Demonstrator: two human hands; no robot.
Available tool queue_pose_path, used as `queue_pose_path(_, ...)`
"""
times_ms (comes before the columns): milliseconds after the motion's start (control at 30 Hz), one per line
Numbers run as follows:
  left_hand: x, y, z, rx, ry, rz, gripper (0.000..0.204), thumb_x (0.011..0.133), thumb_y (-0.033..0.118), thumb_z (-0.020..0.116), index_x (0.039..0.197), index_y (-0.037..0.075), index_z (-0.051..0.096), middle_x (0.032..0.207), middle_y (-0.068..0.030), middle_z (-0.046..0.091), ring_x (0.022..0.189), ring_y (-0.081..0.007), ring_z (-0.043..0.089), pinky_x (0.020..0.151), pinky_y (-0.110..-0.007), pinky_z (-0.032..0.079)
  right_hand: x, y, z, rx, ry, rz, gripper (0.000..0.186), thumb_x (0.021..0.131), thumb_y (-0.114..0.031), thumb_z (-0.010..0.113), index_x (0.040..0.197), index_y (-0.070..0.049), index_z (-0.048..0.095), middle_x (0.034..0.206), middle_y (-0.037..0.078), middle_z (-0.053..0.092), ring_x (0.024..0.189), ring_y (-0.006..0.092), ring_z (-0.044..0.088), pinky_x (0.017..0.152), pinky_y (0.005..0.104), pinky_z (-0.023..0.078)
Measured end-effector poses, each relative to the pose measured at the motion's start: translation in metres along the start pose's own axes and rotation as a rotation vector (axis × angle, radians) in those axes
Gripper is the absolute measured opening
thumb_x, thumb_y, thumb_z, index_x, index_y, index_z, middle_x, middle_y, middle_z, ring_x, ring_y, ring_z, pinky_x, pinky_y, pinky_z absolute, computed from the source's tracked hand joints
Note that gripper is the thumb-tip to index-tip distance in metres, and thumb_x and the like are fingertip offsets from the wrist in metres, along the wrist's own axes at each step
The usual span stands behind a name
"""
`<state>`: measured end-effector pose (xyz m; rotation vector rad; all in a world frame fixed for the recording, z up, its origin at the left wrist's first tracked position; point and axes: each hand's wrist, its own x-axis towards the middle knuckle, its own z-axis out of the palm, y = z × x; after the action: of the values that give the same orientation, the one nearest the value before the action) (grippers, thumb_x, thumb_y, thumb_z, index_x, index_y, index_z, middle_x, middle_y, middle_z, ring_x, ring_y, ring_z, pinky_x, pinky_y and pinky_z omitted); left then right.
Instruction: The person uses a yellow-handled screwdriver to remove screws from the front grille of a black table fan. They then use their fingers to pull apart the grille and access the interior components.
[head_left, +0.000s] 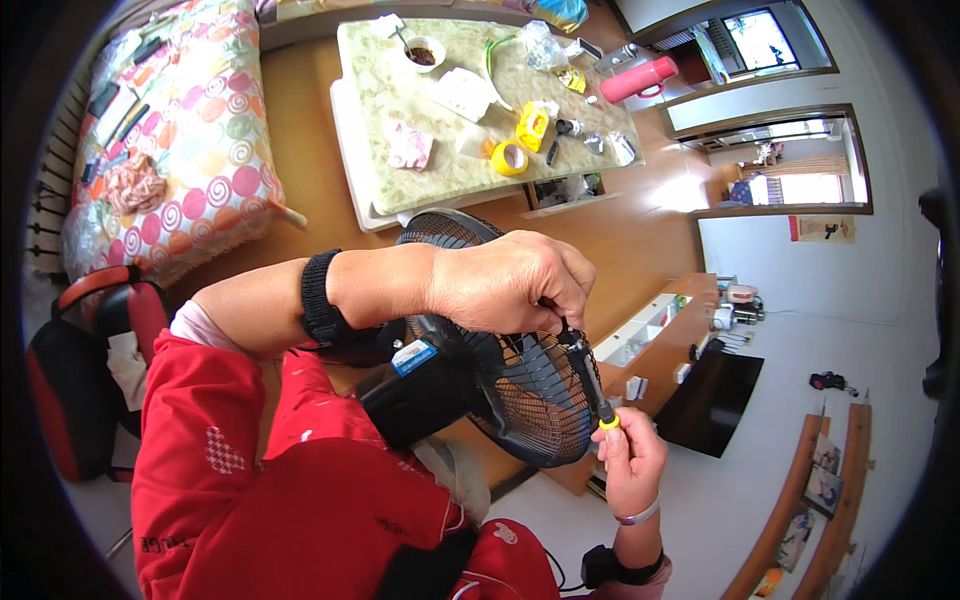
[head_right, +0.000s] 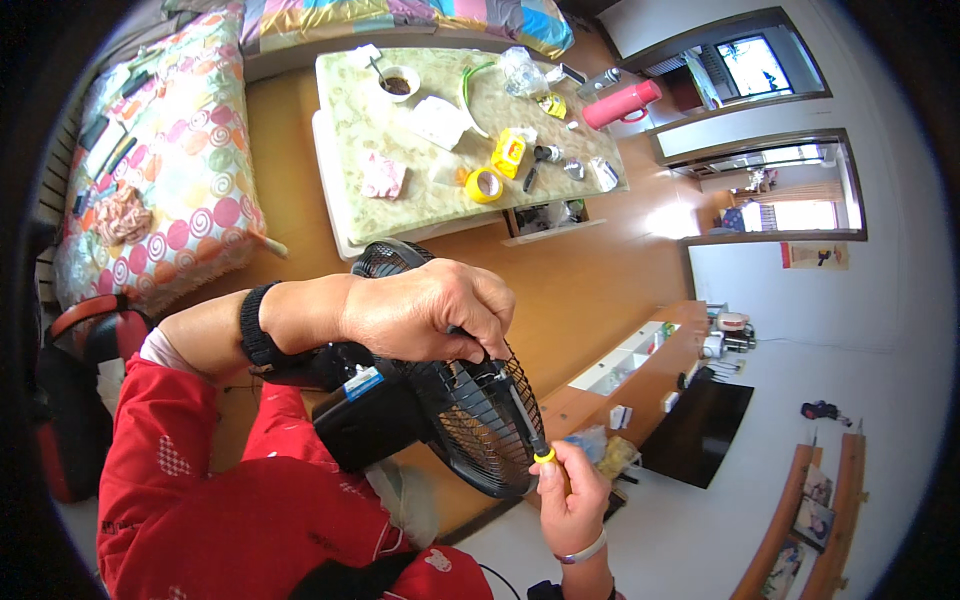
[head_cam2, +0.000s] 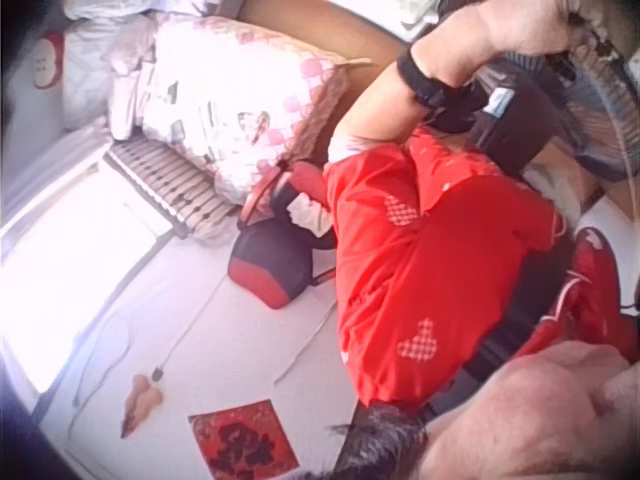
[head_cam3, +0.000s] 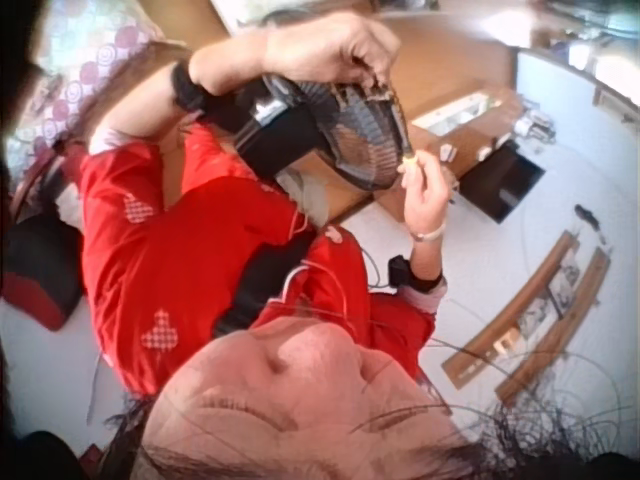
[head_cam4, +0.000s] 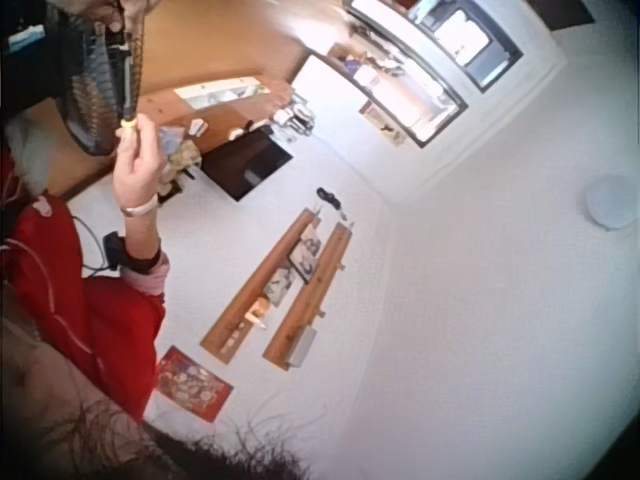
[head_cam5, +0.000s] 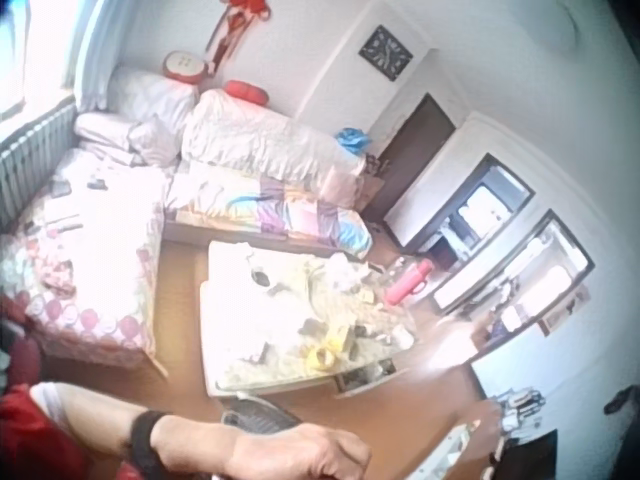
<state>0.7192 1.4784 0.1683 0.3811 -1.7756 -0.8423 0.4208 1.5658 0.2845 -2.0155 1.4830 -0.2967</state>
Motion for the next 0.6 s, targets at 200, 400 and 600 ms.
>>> queue_pose_path(200,0.002,-0.017,0.003,-0.096,-0.02,-0.004,0.006,0.083,-0.002,0.076,0.087,-0.001,0.072,0.082,-0.0108,0.065,0.081,-0.0321,0.066,0.07,-0.042,0.051,-0.003,-0.005,0.001,0.012,-0.013,0.052,0.017,0.106,-0.01,0.056,0.112,0.002,0.065,0.086,0.003,0.068,0.066,0.0045,0.053,0.059,0.0211,0.043)
queue_pose_path(400,0.005,-0.014,0.004,-0.173,-0.01,-0.054,0.006,0.082,-0.003,0.074,0.084,0.001,0.071,0.081,-0.0105,0.066,0.079,-0.0326,0.068,0.07,-0.042,0.052,-0.007,-0.006,0.0,0.03,-0.015,0.046,0.017,0.106,-0.01,0.056,0.114,0.003,0.064,0.089,0.006,0.069,0.067,0.0059,0.055,0.061,0.0213,0.044)
queue_pose_path(600,0.01,-0.01,-0.002,-0.106,-0.1,-0.183,0.007,0.08,-0.001,0.075,0.084,0.001,0.071,0.083,-0.0114,0.069,0.081,-0.0334,0.07,0.071,-0.042,0.054,-0.013,-0.001,0.007,0.017,0.088,0.049,0.021,0.1,-0.006,0.063,0.117,0.006,0.062,0.091,0.011,0.073,0.077,0.0142,0.068,0.07,0.0274,0.054)
